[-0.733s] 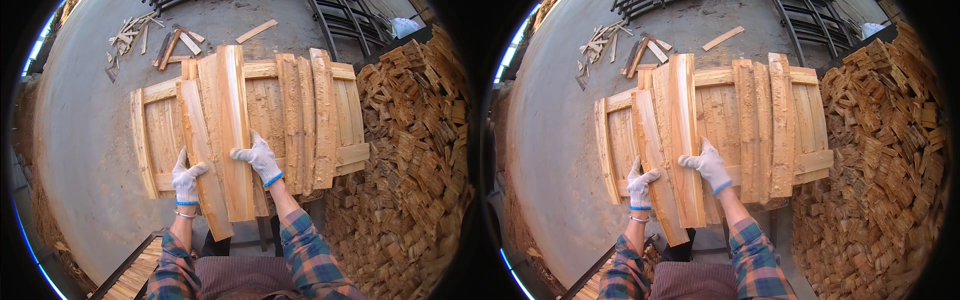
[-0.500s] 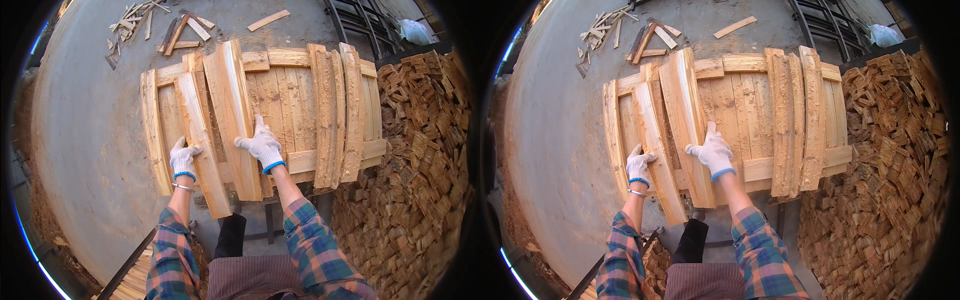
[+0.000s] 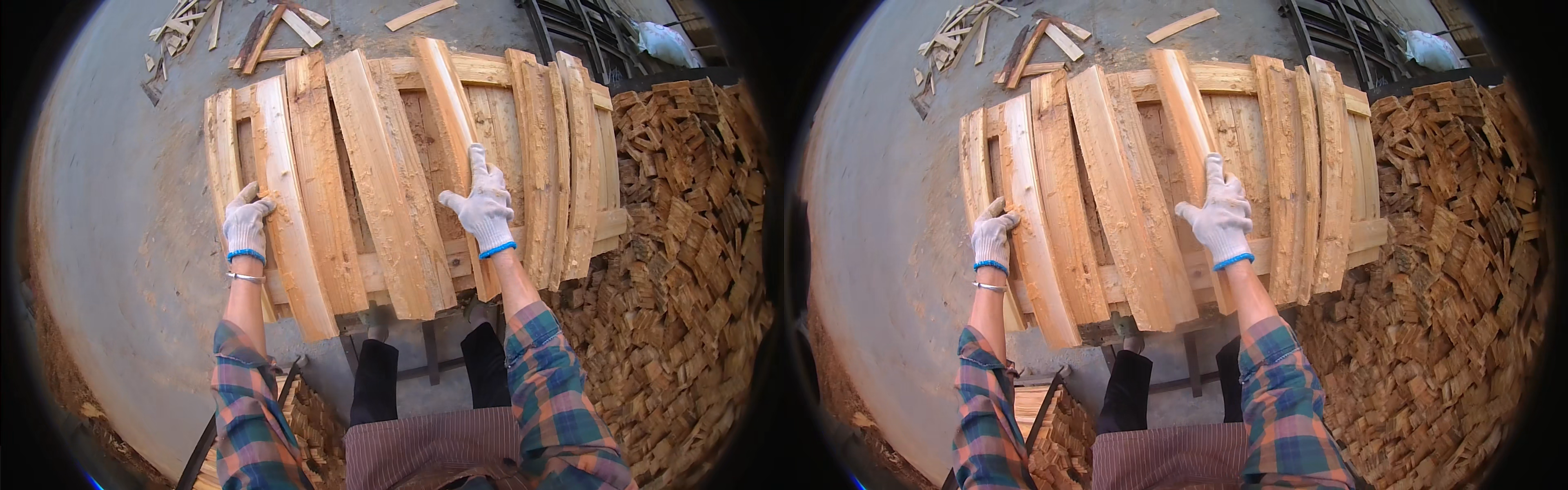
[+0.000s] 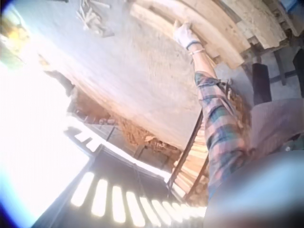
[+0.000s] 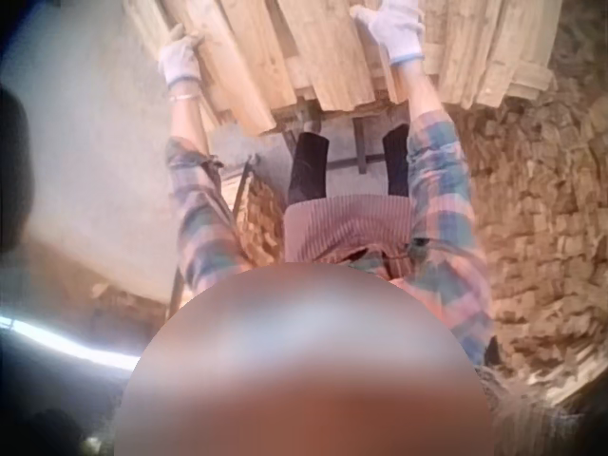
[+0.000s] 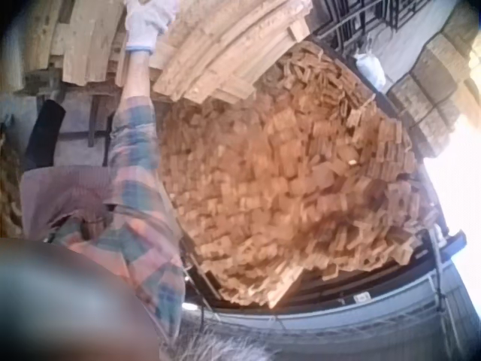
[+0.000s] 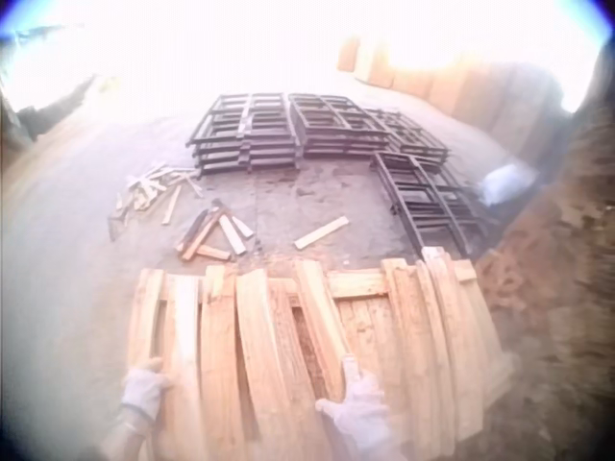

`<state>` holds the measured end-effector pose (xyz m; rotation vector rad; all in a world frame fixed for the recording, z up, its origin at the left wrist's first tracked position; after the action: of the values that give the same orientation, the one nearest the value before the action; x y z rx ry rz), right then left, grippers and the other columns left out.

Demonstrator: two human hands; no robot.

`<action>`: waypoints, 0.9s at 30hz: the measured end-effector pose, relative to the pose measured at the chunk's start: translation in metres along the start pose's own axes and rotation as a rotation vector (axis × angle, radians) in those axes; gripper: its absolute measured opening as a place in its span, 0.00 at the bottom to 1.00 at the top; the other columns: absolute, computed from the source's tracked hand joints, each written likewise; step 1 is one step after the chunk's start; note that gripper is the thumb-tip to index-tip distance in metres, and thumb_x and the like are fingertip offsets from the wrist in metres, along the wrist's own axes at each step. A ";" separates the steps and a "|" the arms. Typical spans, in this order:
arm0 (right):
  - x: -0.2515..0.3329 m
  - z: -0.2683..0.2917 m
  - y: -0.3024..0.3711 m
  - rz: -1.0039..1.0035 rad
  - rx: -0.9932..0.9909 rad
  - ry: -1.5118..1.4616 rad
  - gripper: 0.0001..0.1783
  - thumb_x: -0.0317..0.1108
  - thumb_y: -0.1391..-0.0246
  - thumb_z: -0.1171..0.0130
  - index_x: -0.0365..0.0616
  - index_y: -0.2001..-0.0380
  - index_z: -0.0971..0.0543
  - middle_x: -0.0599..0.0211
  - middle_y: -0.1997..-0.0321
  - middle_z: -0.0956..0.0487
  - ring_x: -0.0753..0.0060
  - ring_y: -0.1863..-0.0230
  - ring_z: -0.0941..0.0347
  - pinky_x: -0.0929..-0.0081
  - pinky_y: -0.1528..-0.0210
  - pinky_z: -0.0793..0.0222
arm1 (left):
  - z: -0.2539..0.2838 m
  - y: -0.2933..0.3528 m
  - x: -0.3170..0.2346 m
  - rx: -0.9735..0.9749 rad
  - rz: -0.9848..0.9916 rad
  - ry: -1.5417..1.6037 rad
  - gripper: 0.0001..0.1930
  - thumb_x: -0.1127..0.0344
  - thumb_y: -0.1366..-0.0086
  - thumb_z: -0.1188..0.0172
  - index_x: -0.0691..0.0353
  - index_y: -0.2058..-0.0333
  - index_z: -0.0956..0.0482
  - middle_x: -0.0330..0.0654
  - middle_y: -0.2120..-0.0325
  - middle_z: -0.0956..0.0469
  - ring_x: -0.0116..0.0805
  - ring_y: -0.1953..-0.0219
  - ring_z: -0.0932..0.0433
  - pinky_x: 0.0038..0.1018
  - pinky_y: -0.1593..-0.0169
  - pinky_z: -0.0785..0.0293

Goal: The person repeatedly picks up wooden planks from a large pile and places them onto a wooden pallet. They arrange the planks in layers, alternating orientation to build a stable stack. The person wears gloves and works in a covered warehouse area with a concrete floor.

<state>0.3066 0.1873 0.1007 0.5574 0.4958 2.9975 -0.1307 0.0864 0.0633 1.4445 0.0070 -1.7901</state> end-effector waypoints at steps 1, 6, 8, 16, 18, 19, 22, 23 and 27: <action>-0.012 0.001 -0.006 -0.009 -0.058 0.082 0.57 0.54 0.54 0.29 0.54 0.26 0.48 0.38 0.43 0.32 0.40 0.44 0.31 0.52 0.41 0.32 | -0.010 -0.002 0.002 0.022 0.003 0.107 0.31 0.82 0.48 0.39 0.73 0.41 0.28 0.52 0.50 0.21 0.37 0.52 0.22 0.26 0.46 0.28; 0.035 -0.010 0.007 0.197 -0.079 0.165 0.49 0.55 0.46 0.37 0.44 0.29 0.44 0.36 0.41 0.33 0.41 0.43 0.31 0.53 0.45 0.30 | -0.006 -0.006 0.017 -0.105 -0.014 0.042 0.30 0.81 0.46 0.39 0.71 0.41 0.28 0.50 0.51 0.21 0.35 0.53 0.22 0.25 0.47 0.27; 0.055 -0.006 0.024 0.286 -0.204 0.154 0.48 0.58 0.43 0.41 0.42 0.29 0.44 0.43 0.42 0.33 0.46 0.46 0.30 0.54 0.50 0.27 | -0.007 0.003 0.023 -0.160 -0.004 0.064 0.28 0.77 0.42 0.38 0.70 0.41 0.28 0.52 0.48 0.22 0.38 0.48 0.23 0.27 0.43 0.28; 0.128 -0.063 0.040 0.157 0.229 0.393 0.67 0.64 0.61 0.30 0.46 0.27 0.53 0.46 0.51 0.32 0.54 0.52 0.31 0.59 0.61 0.29 | 0.015 0.085 -0.040 -0.335 -0.509 -0.476 0.33 0.66 0.42 0.32 0.64 0.37 0.32 0.54 0.41 0.28 0.46 0.40 0.28 0.34 0.36 0.34; 0.126 -0.047 0.037 0.056 0.338 0.401 0.65 0.61 0.57 0.31 0.44 0.26 0.54 0.50 0.51 0.30 0.57 0.51 0.30 0.56 0.57 0.28 | 0.060 0.072 -0.033 -0.461 -0.410 -0.581 0.32 0.64 0.40 0.33 0.65 0.38 0.31 0.56 0.40 0.30 0.48 0.39 0.29 0.35 0.38 0.31; 0.125 -0.033 0.032 0.016 0.333 0.298 0.66 0.57 0.60 0.29 0.44 0.26 0.55 0.49 0.49 0.30 0.54 0.49 0.29 0.56 0.53 0.28 | 0.081 0.062 -0.032 -0.506 -0.333 -0.648 0.33 0.59 0.40 0.33 0.65 0.38 0.31 0.56 0.42 0.28 0.47 0.41 0.27 0.35 0.40 0.30; 0.084 -0.007 0.022 0.066 0.204 -0.292 0.67 0.46 0.67 0.25 0.43 0.26 0.52 0.42 0.38 0.32 0.47 0.38 0.32 0.63 0.35 0.36 | 0.113 0.020 0.012 -0.484 -0.114 -0.694 0.36 0.47 0.39 0.35 0.66 0.39 0.30 0.53 0.49 0.22 0.43 0.50 0.22 0.34 0.47 0.26; 0.078 0.007 0.020 0.084 0.241 -0.575 0.65 0.38 0.70 0.24 0.38 0.28 0.48 0.40 0.32 0.35 0.49 0.31 0.39 0.68 0.28 0.46 | 0.122 0.009 0.037 -0.397 -0.052 -0.596 0.37 0.44 0.39 0.35 0.66 0.39 0.30 0.52 0.52 0.20 0.41 0.54 0.21 0.33 0.51 0.26; 0.020 0.010 -0.014 0.041 0.366 -1.075 0.58 0.30 0.68 0.30 0.29 0.30 0.45 0.46 0.34 0.31 0.65 0.34 0.34 0.75 0.35 0.37 | 0.115 -0.011 0.077 -0.271 -0.136 -0.381 0.33 0.47 0.38 0.34 0.66 0.43 0.26 0.46 0.61 0.16 0.33 0.65 0.20 0.29 0.60 0.25</action>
<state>0.2915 0.2059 0.1122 1.9861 0.8704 2.1218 -0.2312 -0.0050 0.0343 0.9186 0.1496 -2.0613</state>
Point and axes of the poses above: each hand's wrist, its own y-axis away from the middle knuckle, its own z-axis out of the back of the hand, x = y × z, the point moved 10 cm from there along -y, towards the middle knuckle
